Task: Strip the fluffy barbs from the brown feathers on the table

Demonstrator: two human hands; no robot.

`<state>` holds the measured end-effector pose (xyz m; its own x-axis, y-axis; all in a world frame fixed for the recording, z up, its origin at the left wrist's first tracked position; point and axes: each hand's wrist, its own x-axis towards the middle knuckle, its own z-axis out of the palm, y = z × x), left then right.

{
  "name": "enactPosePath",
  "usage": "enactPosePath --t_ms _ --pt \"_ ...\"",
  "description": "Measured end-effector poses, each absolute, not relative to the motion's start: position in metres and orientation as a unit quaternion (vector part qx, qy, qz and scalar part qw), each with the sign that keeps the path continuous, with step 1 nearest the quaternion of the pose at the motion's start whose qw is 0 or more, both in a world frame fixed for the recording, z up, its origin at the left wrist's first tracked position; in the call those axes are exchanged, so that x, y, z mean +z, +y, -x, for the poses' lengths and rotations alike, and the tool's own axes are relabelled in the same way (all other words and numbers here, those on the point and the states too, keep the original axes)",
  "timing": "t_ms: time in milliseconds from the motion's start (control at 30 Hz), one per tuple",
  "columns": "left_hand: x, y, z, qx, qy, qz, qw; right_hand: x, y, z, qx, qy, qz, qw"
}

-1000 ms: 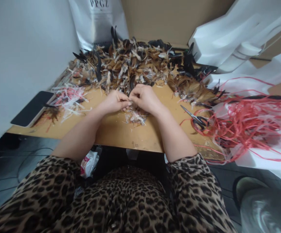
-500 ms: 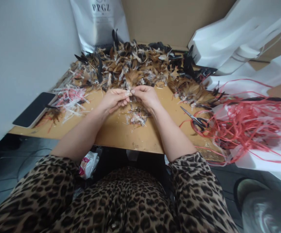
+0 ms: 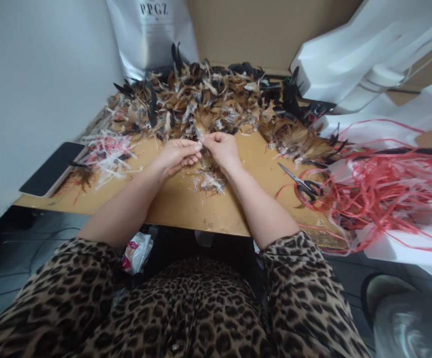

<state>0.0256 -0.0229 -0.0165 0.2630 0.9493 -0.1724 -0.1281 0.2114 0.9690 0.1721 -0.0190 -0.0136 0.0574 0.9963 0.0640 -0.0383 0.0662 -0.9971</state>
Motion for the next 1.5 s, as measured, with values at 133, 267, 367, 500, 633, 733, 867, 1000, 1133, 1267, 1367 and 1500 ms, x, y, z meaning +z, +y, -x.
enactPosePath --t_ms 133,267,367,500,633,733,867,1000,1133,1267,1367,1500 --pt "-0.007 -0.023 -0.022 0.405 0.481 -0.531 0.568 -0.010 -0.018 -0.178 0.471 -0.475 0.499 0.551" --pt "-0.004 -0.024 -0.018 0.365 0.477 -0.584 0.546 -0.004 -0.018 -0.179 0.548 -0.407 0.475 0.556" --pt "-0.007 -0.026 -0.019 0.351 0.430 -0.607 0.569 -0.003 -0.018 -0.176 0.592 -0.366 0.444 0.564" --pt "-0.011 -0.028 -0.022 0.378 0.389 -0.635 0.550 -0.011 -0.017 -0.173 0.543 -0.389 0.469 0.578" --pt "-0.008 -0.025 -0.020 0.497 0.339 -0.666 0.442 -0.015 -0.017 -0.172 0.492 -0.436 0.492 0.571" --pt "-0.006 -0.023 -0.019 0.509 0.324 -0.667 0.436 -0.014 -0.019 -0.170 0.551 -0.411 0.484 0.541" --pt "-0.009 -0.025 -0.021 0.476 0.353 -0.629 0.503 -0.014 -0.019 -0.171 0.658 -0.370 0.438 0.488" --pt "-0.009 -0.024 -0.023 0.469 0.373 -0.609 0.520 -0.015 -0.018 -0.174 0.709 -0.369 0.409 0.440" --pt "-0.008 -0.024 -0.023 0.456 0.383 -0.599 0.536 -0.014 -0.018 -0.176 0.713 -0.371 0.425 0.417" --pt "-0.007 -0.026 -0.023 0.457 0.364 -0.588 0.559 -0.014 -0.017 -0.177 0.711 -0.360 0.423 0.432" --pt "-0.006 -0.027 -0.023 0.473 0.356 -0.579 0.560 -0.014 -0.016 -0.178 0.726 -0.342 0.407 0.436" --pt "-0.006 -0.024 -0.023 0.502 0.368 -0.582 0.522 -0.012 -0.015 -0.180 0.736 -0.324 0.401 0.439"
